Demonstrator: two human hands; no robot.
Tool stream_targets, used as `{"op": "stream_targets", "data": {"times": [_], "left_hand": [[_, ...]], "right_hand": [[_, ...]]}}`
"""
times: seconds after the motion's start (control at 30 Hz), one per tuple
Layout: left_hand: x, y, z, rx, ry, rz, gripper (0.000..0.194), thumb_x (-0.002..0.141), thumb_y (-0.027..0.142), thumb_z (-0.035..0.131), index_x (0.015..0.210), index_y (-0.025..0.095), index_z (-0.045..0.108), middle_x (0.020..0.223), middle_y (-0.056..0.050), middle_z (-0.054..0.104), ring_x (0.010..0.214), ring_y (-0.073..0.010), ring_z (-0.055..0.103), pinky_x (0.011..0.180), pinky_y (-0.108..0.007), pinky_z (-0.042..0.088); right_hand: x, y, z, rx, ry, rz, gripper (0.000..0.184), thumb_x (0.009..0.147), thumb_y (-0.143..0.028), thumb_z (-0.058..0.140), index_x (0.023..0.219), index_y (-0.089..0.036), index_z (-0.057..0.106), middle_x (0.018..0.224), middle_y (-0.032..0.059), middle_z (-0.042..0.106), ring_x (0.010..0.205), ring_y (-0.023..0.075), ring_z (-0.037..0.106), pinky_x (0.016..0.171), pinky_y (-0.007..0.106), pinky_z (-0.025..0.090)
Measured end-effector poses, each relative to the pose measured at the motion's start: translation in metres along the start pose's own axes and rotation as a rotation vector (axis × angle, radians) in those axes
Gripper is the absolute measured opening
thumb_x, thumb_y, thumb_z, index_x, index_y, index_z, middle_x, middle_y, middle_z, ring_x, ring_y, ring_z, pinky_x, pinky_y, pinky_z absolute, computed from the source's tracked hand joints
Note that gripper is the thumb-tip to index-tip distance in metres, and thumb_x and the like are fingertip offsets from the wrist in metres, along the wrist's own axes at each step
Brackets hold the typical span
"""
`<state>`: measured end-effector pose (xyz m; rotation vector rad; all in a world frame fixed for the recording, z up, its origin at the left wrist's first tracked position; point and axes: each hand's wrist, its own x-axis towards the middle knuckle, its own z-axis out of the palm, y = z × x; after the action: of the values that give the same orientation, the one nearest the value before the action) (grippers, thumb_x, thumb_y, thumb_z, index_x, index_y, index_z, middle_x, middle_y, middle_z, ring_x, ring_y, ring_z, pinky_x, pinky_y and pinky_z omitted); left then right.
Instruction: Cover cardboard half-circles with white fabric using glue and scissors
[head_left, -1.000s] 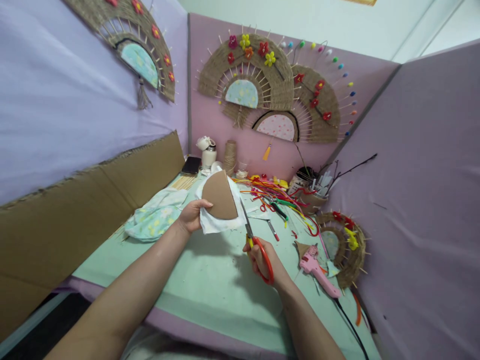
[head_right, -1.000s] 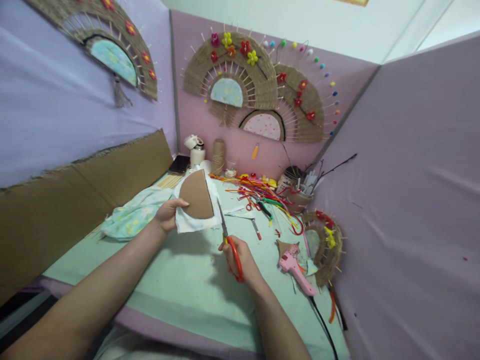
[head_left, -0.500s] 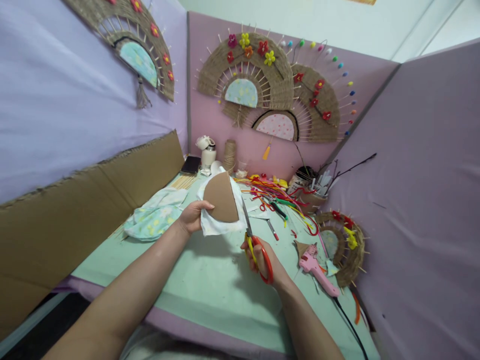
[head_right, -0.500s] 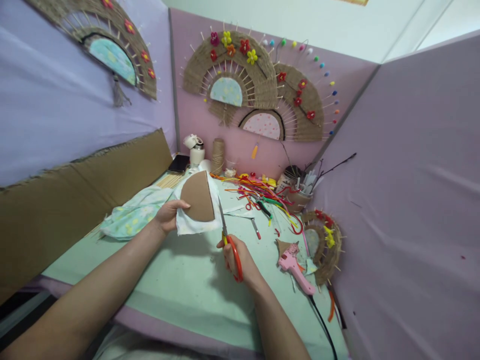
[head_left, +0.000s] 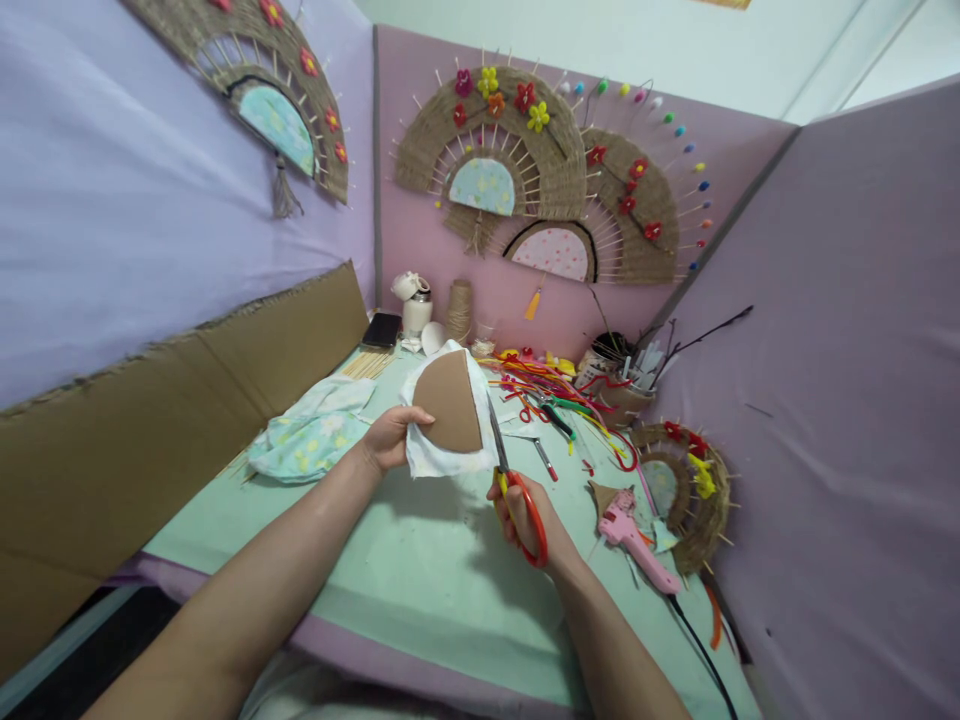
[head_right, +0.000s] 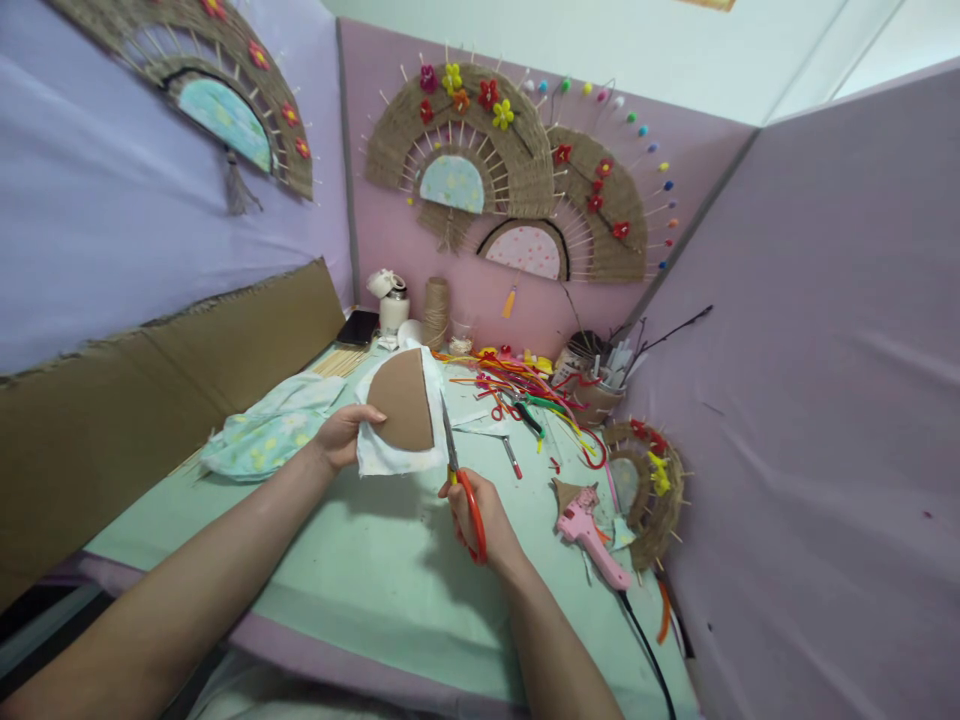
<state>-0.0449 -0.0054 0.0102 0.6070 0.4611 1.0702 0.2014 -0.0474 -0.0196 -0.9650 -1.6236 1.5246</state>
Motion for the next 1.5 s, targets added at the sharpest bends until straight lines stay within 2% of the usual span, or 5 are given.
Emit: {"op": "stream_targets", "data": {"times": [0.23, 0.57, 1.07, 1.33, 1.5], "left_hand": [[0.001, 0.000, 0.005, -0.082, 0.090, -0.006, 0.046, 0.081, 0.014, 0.054, 0.126, 0.009, 0.055, 0.094, -0.011, 0.075, 0.091, -0.0239, 0.070, 0.095, -0.039, 0.047], [0.001, -0.003, 0.004, 0.019, 0.020, -0.028, 0.056, 0.078, 0.010, 0.053, 0.134, 0.005, 0.048, 0.097, -0.014, 0.074, 0.096, -0.0270, 0.068, 0.097, -0.041, 0.046], [0.001, -0.010, 0.008, 0.024, 0.039, -0.075, 0.053, 0.078, 0.008, 0.054, 0.131, 0.003, 0.052, 0.092, -0.015, 0.074, 0.090, -0.0261, 0.070, 0.095, -0.040, 0.047], [0.001, -0.010, 0.008, 0.027, 0.011, -0.087, 0.053, 0.078, 0.008, 0.054, 0.131, 0.004, 0.052, 0.094, -0.014, 0.074, 0.091, -0.0257, 0.070, 0.095, -0.040, 0.048], [0.001, -0.011, 0.008, 0.041, -0.011, -0.087, 0.055, 0.077, 0.008, 0.055, 0.132, 0.005, 0.051, 0.095, -0.014, 0.074, 0.094, -0.0267, 0.069, 0.097, -0.041, 0.046]], "right_hand": [[0.000, -0.004, 0.003, -0.002, 0.053, 0.020, 0.062, 0.073, -0.079, 0.045, 0.079, -0.018, 0.050, 0.047, -0.0102, 0.034, 0.031, 0.0052, 0.030, 0.030, 0.017, 0.025], [0.000, -0.001, 0.001, -0.017, 0.006, -0.042, 0.073, 0.073, -0.083, 0.037, 0.093, -0.015, 0.055, 0.055, -0.0065, 0.041, 0.038, 0.0071, 0.037, 0.036, 0.020, 0.032], [0.002, -0.002, 0.004, -0.054, 0.116, 0.022, 0.065, 0.073, -0.082, 0.039, 0.077, -0.018, 0.049, 0.047, -0.0092, 0.034, 0.031, 0.0055, 0.031, 0.030, 0.018, 0.025], [0.000, -0.006, 0.002, -0.078, 0.066, -0.018, 0.070, 0.069, -0.087, 0.034, 0.080, -0.019, 0.049, 0.050, -0.0072, 0.038, 0.034, 0.0082, 0.036, 0.033, 0.022, 0.029], [0.000, -0.005, 0.001, -0.091, 0.041, -0.040, 0.065, 0.071, -0.086, 0.032, 0.073, -0.022, 0.042, 0.050, -0.0060, 0.039, 0.037, 0.0096, 0.037, 0.035, 0.023, 0.028]]}}
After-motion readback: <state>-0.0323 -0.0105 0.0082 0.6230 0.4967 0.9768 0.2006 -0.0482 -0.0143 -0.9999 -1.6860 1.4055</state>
